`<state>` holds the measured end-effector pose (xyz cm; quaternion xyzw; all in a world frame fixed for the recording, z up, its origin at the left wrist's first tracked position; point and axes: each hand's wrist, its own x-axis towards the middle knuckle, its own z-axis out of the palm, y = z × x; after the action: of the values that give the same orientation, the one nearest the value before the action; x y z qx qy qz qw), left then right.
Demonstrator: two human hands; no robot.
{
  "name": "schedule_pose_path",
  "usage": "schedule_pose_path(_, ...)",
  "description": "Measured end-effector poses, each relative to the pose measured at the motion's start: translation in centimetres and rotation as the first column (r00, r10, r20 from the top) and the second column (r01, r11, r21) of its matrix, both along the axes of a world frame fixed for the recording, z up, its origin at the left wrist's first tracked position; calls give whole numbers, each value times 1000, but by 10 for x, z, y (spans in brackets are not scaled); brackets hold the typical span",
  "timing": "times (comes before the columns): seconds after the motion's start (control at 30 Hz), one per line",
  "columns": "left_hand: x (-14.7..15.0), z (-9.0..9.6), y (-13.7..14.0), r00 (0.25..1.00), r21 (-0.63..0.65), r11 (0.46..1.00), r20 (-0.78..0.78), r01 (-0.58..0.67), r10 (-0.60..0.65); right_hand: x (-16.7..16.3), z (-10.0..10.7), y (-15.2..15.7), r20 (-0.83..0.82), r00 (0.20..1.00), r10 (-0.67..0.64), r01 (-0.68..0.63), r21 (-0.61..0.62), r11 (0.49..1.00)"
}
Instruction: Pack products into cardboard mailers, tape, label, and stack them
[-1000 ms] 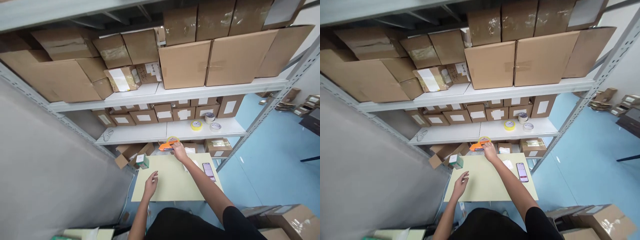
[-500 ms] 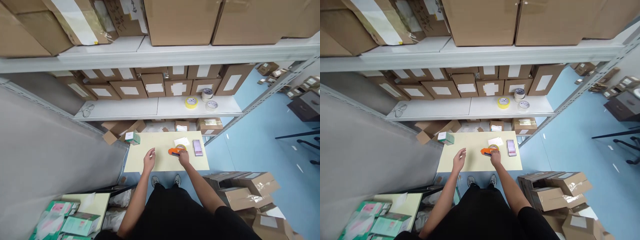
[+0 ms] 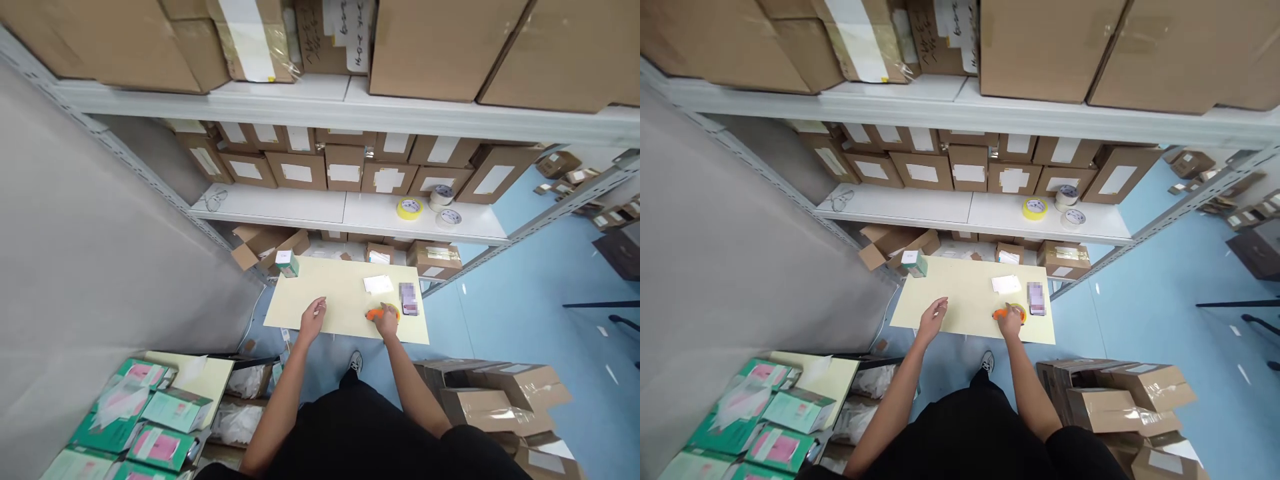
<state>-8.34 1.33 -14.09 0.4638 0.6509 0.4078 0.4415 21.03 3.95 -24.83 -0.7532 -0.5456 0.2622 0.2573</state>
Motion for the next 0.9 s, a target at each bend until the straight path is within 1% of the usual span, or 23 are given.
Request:
schedule_pose_path(0.07,-12,6,-14,1000,20,1000,24,13,-13,-25,19,-1,-111,993,44,-35,80,996)
schedule_pose_path(0.13,-31,11,-33,999,44,999,44,-1,-1,-56,36,-5,-270,959,83,-52,123,991)
schedule_pose_path(0.2,-53,14,-56,997,67,996,62,-51,47,-90,49,-15,-447,886,124,-76,124,989)
schedule_pose_path(0.27,-78,15,-84,989,85,989,92,-122,114,-126,59,-29,-580,797,167,-123,115,986)
schedule_pose_path(0.33,-105,15,-116,973,99,974,135,-202,188,-165,65,-47,-635,739,224,-191,121,974)
schedule_pose_path(0.43,-145,15,-170,938,107,944,189,-313,290,-224,70,-78,-647,696,312,-315,116,942)
schedule_pose_path(0.53,-187,19,-229,893,99,899,201,-427,402,-287,73,-110,-664,624,412,-462,112,880)
schedule_pose_path(0.57,-200,23,-250,870,98,874,196,-476,452,-308,75,-120,-666,593,452,-511,122,851)
schedule_pose_path(0.63,-223,31,-291,802,106,799,184,-592,569,-348,80,-141,-660,525,537,-611,146,778)
schedule_pose_path(0.73,-248,45,-349,651,136,637,161,-759,742,-402,90,-170,-649,406,644,-746,172,644)
schedule_pose_path(0.83,-254,51,-404,498,159,476,142,-865,856,-447,96,-201,-667,258,699,-838,205,505)
schedule_pose_path(0.9,-248,47,-438,403,167,381,132,-909,906,-472,96,-225,-690,158,706,-883,222,414)
